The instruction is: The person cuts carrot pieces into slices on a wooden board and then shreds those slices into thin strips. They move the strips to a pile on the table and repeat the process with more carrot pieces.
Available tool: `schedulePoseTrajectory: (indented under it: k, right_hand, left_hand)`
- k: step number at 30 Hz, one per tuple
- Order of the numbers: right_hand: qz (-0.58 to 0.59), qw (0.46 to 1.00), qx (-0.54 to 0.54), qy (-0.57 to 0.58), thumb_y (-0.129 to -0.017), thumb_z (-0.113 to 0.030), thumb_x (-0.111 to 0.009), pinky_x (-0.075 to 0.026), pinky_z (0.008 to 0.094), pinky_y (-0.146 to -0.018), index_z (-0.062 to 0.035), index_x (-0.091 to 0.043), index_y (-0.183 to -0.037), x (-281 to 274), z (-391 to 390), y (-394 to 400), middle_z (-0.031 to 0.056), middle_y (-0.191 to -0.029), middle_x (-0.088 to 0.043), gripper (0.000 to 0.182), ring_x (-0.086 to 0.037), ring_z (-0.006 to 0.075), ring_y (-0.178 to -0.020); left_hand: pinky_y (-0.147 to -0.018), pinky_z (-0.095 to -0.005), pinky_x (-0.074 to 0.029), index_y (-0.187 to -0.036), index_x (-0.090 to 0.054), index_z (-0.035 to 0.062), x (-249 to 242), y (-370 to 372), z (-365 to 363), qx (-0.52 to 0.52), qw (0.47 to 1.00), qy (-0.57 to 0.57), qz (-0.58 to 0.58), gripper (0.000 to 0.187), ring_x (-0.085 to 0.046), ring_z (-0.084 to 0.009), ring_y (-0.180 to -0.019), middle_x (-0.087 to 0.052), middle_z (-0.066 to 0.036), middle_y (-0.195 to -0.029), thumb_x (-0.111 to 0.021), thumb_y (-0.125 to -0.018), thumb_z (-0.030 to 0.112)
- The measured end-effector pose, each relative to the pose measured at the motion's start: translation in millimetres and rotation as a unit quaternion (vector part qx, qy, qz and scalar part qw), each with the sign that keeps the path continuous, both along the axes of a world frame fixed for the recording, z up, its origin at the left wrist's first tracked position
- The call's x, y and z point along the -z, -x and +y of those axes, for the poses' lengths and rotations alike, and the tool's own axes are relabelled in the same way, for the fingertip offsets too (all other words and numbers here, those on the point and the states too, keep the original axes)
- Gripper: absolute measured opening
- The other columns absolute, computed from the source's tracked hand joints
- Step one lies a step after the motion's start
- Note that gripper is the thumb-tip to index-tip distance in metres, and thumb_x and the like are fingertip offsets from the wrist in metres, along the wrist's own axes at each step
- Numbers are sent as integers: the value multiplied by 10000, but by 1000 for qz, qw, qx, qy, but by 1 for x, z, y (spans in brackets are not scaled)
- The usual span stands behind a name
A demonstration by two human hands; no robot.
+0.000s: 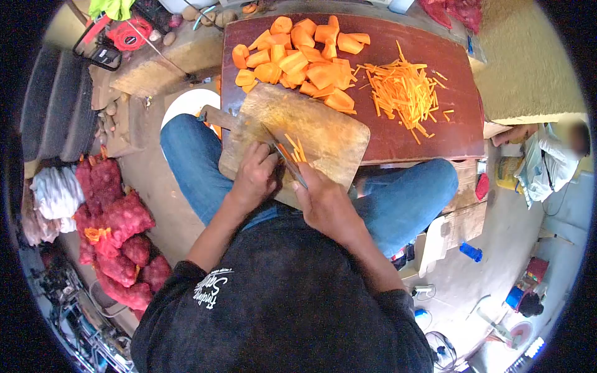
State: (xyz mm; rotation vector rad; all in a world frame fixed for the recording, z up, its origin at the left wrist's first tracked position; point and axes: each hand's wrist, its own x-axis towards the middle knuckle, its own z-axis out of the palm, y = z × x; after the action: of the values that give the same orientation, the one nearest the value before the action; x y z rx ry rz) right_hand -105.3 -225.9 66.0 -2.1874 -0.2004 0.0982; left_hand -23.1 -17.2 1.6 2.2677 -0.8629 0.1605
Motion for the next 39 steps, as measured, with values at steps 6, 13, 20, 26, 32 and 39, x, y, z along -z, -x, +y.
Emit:
schedulePoseTrajectory:
  k: [6, 13, 20, 26, 32, 39]
  right_hand:
    - [27, 1000, -5, -6, -1077, -146, -654, -576, 576, -869, 15, -545, -1417, -11, -2, 14, 325, -1107, -702, 392, -698, 546, -1031]
    - [33, 999, 15, -16, -1071, -96, -651, -576, 536, -900, 39, -587, -1429, -14, 2, 6, 317, -1127, -714, 388, -705, 531, -1054]
    - [-18, 1000, 15, -5, -1061, -104, -673, -576, 549, -914, 35, -564, -1443, 5, 7, 5, 326, -1138, -715, 422, -710, 532, -1064]
    - [45, 998, 29, -37, -1061, -55, -651, -580, 470, -909, 33, -610, -1423, -6, 6, 19, 310, -1111, -716, 375, -726, 495, -1027]
    - [8, 998, 26, -52, -1060, -59, -655, -575, 469, -897, 35, -614, -1411, -15, 8, 18, 308, -1107, -715, 365, -718, 504, -1035]
    - [46, 997, 32, -51, -1078, -97, -644, -563, 514, -919, 16, -600, -1425, -9, 3, 14, 315, -1122, -708, 368, -701, 529, -1071]
  left_hand:
    - [-877, -501, -515, -920, -665, -26, 1, 3, 1, -15, 1000, 2, -8, 230, -572, -404, -995, -570, -186, -997, -766, -714, -41]
    - [-855, -492, -504, -922, -657, -21, 11, 1, 0, -10, 1000, 13, -25, 276, -565, -403, -993, -566, -187, -1007, -762, -666, -22]
    - [-861, -493, -499, -910, -668, -27, 11, 4, 0, -11, 999, 8, -29, 250, -565, -398, -986, -564, -189, -988, -762, -679, -19]
    - [-863, -495, -497, -902, -670, -31, 5, 6, 0, -19, 999, -3, -46, 234, -564, -403, -974, -562, -192, -981, -752, -684, -17]
    - [-857, -500, -497, -879, -654, -37, 6, 4, 0, -22, 999, 1, -37, 194, -563, -406, -966, -554, -195, -966, -737, -704, -20]
    - [-817, -500, -504, -880, -665, -33, 12, 0, 1, -29, 997, 50, -54, 144, -582, -406, -927, -577, -205, -963, -742, -759, -31]
